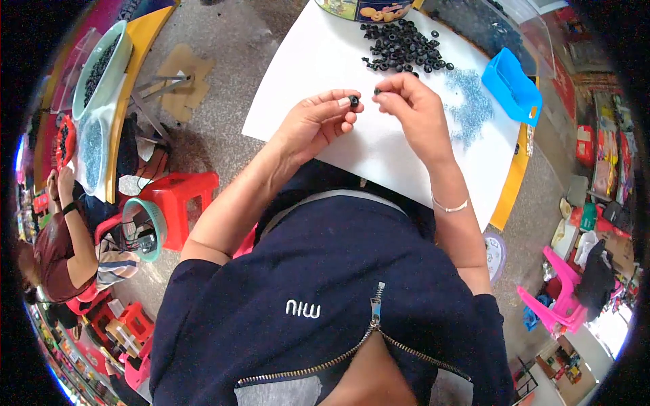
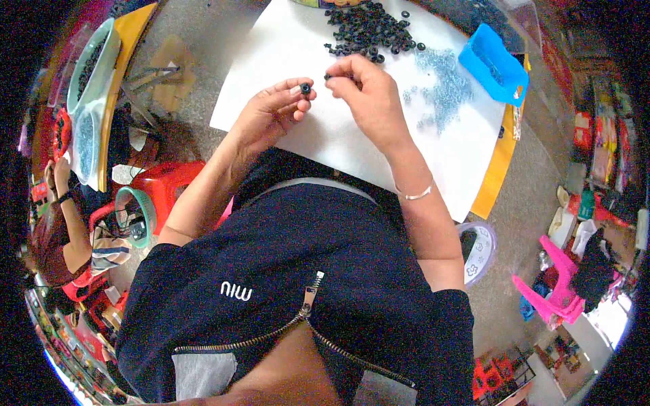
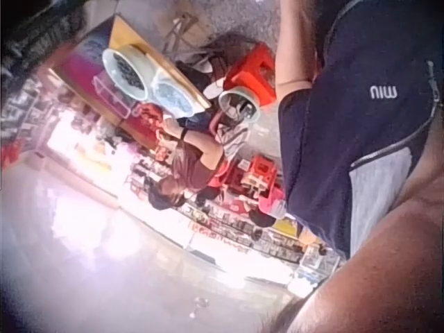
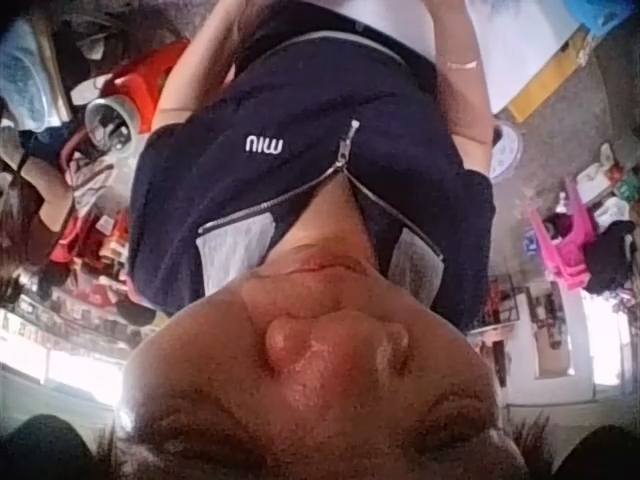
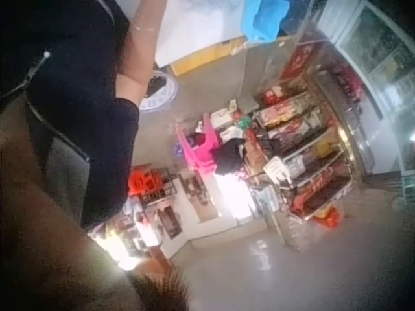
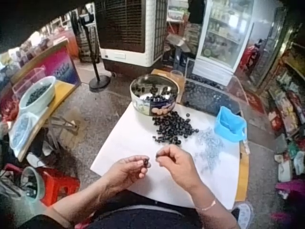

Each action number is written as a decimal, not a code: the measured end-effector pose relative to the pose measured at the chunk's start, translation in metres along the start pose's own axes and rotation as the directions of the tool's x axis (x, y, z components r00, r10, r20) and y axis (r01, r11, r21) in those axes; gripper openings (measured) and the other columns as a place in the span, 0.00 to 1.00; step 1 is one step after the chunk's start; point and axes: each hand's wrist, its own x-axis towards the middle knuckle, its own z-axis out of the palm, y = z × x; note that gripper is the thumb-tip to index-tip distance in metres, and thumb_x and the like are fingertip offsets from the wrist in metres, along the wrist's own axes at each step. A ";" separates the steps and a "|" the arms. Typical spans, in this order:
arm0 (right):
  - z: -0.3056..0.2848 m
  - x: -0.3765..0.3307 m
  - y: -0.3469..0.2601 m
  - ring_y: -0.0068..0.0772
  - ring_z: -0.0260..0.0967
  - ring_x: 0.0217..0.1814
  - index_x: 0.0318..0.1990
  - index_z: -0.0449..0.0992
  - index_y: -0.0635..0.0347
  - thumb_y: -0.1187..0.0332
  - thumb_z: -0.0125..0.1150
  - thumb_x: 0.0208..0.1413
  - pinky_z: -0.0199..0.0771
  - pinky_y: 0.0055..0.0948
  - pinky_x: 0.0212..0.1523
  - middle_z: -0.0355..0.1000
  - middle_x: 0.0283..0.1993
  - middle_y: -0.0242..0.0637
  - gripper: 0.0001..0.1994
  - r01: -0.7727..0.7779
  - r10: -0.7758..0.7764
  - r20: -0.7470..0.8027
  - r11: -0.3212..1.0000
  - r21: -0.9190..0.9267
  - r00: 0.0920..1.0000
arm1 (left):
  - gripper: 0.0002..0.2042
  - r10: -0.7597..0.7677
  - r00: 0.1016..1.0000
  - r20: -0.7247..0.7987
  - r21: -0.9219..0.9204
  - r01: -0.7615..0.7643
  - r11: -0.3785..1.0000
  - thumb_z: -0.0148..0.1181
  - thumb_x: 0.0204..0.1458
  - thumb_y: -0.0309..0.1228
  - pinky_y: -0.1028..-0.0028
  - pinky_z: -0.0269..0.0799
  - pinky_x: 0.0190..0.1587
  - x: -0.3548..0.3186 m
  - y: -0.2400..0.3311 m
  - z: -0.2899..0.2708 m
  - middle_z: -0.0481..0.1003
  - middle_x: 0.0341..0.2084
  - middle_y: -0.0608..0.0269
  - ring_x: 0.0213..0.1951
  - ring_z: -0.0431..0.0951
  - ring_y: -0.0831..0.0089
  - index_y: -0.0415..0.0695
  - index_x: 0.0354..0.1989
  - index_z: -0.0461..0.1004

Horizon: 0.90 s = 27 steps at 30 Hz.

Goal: The person assembles decorative components by inserting small transparent beads into black plastic pieces by hand.

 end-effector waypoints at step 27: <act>-0.003 -0.066 -0.008 0.39 0.71 0.35 0.36 0.75 0.64 0.79 0.58 0.50 0.72 0.33 0.36 0.73 0.33 0.42 0.05 0.337 -0.454 -0.200 0.836 -0.434 0.869 | 0.11 0.095 0.995 0.004 0.174 -0.094 0.980 0.53 0.58 0.25 0.77 0.73 0.36 -0.008 -0.032 0.054 0.75 0.34 0.60 0.32 0.75 0.75 0.34 0.46 0.71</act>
